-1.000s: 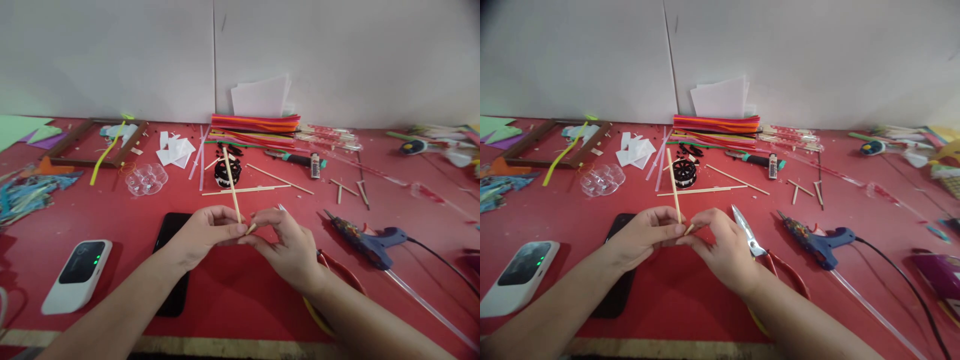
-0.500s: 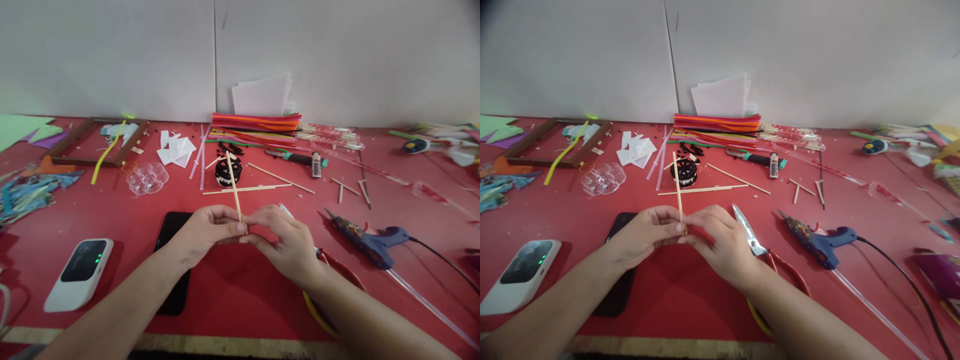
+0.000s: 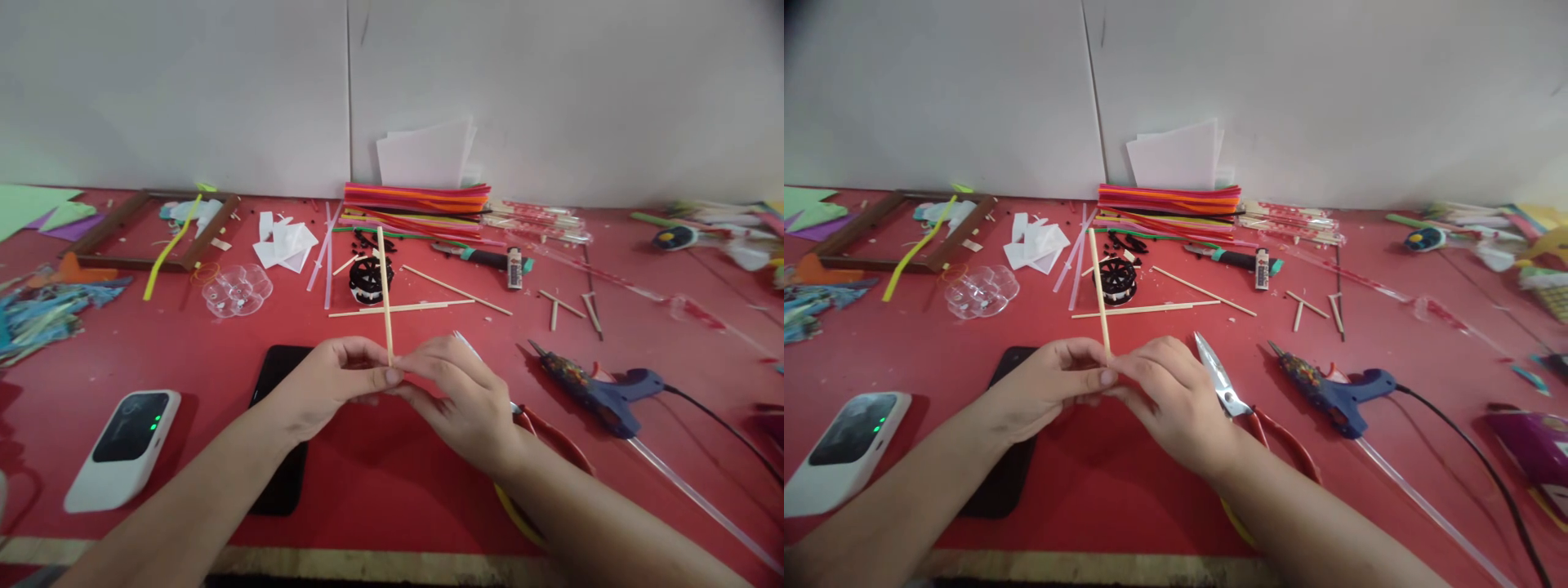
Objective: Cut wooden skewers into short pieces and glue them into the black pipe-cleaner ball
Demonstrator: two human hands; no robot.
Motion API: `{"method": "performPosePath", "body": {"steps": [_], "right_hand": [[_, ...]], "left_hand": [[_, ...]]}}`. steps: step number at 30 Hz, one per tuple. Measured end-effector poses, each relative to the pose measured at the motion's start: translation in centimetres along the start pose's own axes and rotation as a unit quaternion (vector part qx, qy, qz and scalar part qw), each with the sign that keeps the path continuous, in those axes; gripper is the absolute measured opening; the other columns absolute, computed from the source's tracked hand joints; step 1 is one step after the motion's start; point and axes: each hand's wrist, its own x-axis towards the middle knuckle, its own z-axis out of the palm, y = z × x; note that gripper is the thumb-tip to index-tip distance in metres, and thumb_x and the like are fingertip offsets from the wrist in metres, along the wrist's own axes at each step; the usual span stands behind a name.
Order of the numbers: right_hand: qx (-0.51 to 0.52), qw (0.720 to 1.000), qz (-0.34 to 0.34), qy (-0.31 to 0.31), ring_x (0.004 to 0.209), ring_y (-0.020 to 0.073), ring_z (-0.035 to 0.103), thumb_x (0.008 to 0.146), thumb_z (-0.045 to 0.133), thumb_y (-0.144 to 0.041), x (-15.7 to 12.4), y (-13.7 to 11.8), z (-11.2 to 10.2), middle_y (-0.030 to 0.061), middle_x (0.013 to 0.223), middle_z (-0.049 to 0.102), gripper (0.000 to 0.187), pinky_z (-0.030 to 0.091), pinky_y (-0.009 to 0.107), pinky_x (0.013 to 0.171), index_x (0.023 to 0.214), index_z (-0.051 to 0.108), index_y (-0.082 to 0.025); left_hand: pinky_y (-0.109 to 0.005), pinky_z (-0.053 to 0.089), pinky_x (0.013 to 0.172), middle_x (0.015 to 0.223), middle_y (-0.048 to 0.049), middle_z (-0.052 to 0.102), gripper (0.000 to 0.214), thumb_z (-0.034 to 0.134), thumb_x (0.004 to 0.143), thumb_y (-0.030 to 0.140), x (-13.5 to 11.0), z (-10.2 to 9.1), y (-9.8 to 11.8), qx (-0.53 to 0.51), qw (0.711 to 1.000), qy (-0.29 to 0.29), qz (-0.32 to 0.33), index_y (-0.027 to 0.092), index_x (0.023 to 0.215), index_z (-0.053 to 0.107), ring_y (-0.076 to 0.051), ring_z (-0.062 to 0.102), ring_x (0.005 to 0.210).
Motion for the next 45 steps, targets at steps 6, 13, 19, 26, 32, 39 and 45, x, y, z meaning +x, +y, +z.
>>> {"method": "performPosePath", "body": {"steps": [6, 13, 19, 26, 32, 39, 45], "right_hand": [[0.008, 1.0, -0.021, -0.003, 0.083, 0.0181, 0.068, 0.088, 0.068, -0.014, 0.17, -0.01, 0.03, 0.0037, 0.091, 0.073, 0.031, 0.057, 0.035, 0.077, 0.117, 0.064, -0.024], [0.006, 1.0, -0.015, -0.012, 0.084, 0.0176, 0.068, 0.086, 0.07, -0.012, 0.06, 0.0, 0.17, 0.0056, 0.092, 0.071, 0.028, 0.056, 0.033, 0.076, 0.112, 0.064, -0.02], [0.014, 1.0, 0.006, -0.023, 0.086, 0.0179, 0.067, 0.087, 0.07, -0.016, 0.08, 0.11, 0.07, 0.0051, 0.094, 0.071, 0.032, 0.057, 0.033, 0.077, 0.118, 0.061, -0.023], [0.03, 0.999, 0.023, -0.038, 0.091, 0.0154, 0.068, 0.092, 0.061, -0.011, 0.13, 0.1, -0.27, 0.0055, 0.103, 0.071, 0.041, 0.057, 0.029, 0.083, 0.131, 0.059, -0.022], [0.058, 0.997, 0.018, -0.038, 0.091, 0.0151, 0.067, 0.09, 0.065, -0.01, -0.08, 0.47, -0.3, 0.0048, 0.101, 0.07, 0.045, 0.058, 0.029, 0.081, 0.132, 0.058, -0.025], [0.012, 0.999, -0.001, -0.046, 0.09, 0.0164, 0.065, 0.09, 0.065, -0.012, -0.2, 0.49, -0.17, 0.0048, 0.101, 0.071, 0.045, 0.057, 0.031, 0.081, 0.133, 0.057, -0.025], [0.006, 0.999, 0.008, -0.047, 0.088, 0.0161, 0.065, 0.09, 0.066, -0.012, -0.12, 0.27, -0.11, 0.0047, 0.1, 0.071, 0.042, 0.057, 0.03, 0.081, 0.13, 0.058, -0.024]], "left_hand": [[-0.02, 0.042, 0.057, 0.071, 0.0002, 0.069, 0.019, 0.088, 0.066, 0.029, 0.02, -0.06, 0.37, 0.033, 0.999, 0.004, 0.031, 0.019, 0.075, 0.075, -0.01, 0.058, 0.066], [-0.021, 0.035, 0.051, 0.064, 0.0015, 0.067, 0.02, 0.088, 0.065, 0.029, 0.15, -0.21, 0.18, 0.048, 0.998, 0.005, 0.047, 0.018, 0.074, 0.074, -0.007, 0.05, 0.054], [-0.021, 0.04, 0.056, 0.066, 0.0025, 0.067, 0.02, 0.087, 0.068, 0.028, 0.29, 0.11, 0.02, 0.013, 0.999, -0.006, 0.048, 0.017, 0.076, 0.072, -0.007, 0.055, 0.058], [-0.017, 0.046, 0.061, 0.07, 0.0048, 0.067, 0.024, 0.09, 0.065, 0.028, 0.42, 0.23, -0.05, -0.083, 0.996, 0.007, 0.013, 0.017, 0.075, 0.072, -0.004, 0.059, 0.061], [-0.017, 0.049, 0.061, 0.069, 0.0047, 0.069, 0.026, 0.091, 0.062, 0.027, 0.42, 0.21, -0.37, -0.085, 0.996, 0.017, -0.004, 0.017, 0.077, 0.073, -0.006, 0.063, 0.064], [-0.024, 0.056, 0.077, 0.077, 0.003, 0.073, 0.024, 0.091, 0.064, 0.027, 0.41, 0.31, -0.47, -0.09, 0.996, 0.014, 0.005, 0.017, 0.078, 0.074, -0.008, 0.068, 0.074], [-0.021, 0.056, 0.072, 0.074, 0.0033, 0.072, 0.024, 0.091, 0.064, 0.028, 0.24, 0.15, -0.4, -0.078, 0.996, 0.022, -0.023, 0.017, 0.078, 0.075, -0.007, 0.067, 0.07]]}}
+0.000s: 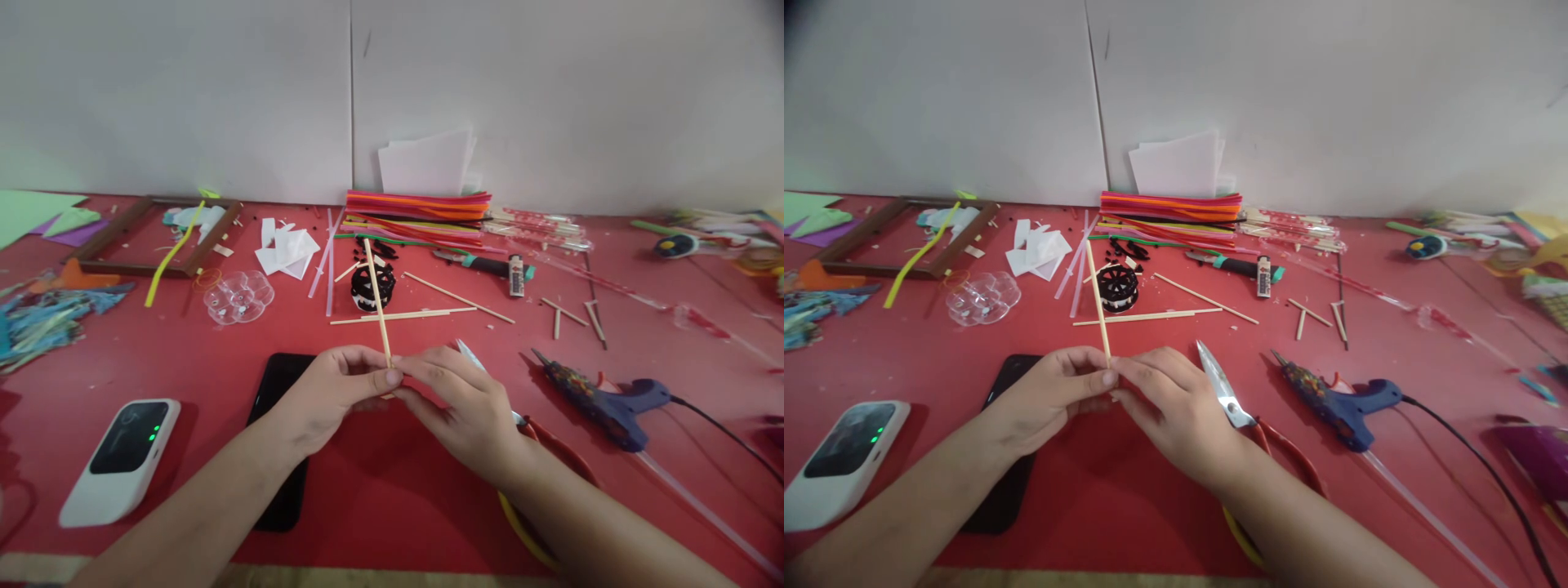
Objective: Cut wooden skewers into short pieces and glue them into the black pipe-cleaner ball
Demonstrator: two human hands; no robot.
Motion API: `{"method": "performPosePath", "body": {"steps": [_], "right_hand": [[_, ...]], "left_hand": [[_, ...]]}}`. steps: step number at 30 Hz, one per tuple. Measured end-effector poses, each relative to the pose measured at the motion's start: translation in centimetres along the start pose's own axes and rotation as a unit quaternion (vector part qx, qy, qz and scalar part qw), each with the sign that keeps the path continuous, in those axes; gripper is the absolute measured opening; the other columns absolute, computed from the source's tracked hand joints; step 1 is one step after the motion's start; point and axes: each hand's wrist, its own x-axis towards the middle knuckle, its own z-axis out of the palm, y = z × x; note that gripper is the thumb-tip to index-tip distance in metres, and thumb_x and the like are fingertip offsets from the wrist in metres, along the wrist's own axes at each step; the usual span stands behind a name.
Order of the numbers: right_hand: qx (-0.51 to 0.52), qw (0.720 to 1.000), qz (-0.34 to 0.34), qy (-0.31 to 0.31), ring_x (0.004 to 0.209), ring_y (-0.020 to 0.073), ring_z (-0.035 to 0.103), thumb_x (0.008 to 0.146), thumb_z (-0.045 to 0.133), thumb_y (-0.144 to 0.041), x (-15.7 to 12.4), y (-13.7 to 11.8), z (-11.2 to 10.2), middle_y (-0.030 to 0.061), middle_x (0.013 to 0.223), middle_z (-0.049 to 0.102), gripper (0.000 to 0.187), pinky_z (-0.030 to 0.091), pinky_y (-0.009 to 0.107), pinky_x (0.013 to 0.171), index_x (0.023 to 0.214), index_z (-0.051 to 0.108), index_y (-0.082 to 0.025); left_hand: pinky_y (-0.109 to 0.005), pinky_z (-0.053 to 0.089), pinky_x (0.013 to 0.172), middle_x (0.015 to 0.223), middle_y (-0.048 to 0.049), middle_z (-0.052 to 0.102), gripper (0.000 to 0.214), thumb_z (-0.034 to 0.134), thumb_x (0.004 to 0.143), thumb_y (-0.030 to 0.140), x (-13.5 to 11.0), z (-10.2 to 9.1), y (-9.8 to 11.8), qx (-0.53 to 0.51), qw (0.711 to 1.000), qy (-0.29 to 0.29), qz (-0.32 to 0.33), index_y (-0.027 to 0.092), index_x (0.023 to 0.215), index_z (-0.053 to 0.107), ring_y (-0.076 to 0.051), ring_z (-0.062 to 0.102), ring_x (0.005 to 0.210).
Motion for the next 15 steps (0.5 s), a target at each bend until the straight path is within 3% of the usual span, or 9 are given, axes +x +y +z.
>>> {"method": "performPosePath", "body": {"steps": [8, 15], "right_hand": [[0.009, 1.0, 0.0, -0.013, 0.085, 0.0153, 0.064, 0.09, 0.066, -0.014, -0.01, 0.0, -0.15, 0.0037, 0.096, 0.07, 0.041, 0.056, 0.028, 0.078, 0.129, 0.059, -0.023], [0.008, 1.0, -0.009, -0.009, 0.085, 0.015, 0.063, 0.089, 0.067, -0.014, -0.17, 0.24, -0.21, 0.0041, 0.096, 0.07, 0.039, 0.056, 0.028, 0.078, 0.127, 0.059, -0.022]], "left_hand": [[-0.022, 0.057, 0.079, 0.075, 0.0011, 0.074, 0.019, 0.09, 0.066, 0.023, 0.37, -0.18, -0.12, -0.04, 0.998, -0.045, 0.004, 0.015, 0.077, 0.076, -0.008, 0.069, 0.073], [-0.022, 0.055, 0.077, 0.074, 0.0009, 0.074, 0.019, 0.089, 0.067, 0.024, 0.31, -0.02, -0.2, -0.022, 0.999, -0.04, 0.025, 0.015, 0.077, 0.077, -0.008, 0.069, 0.072]]}}
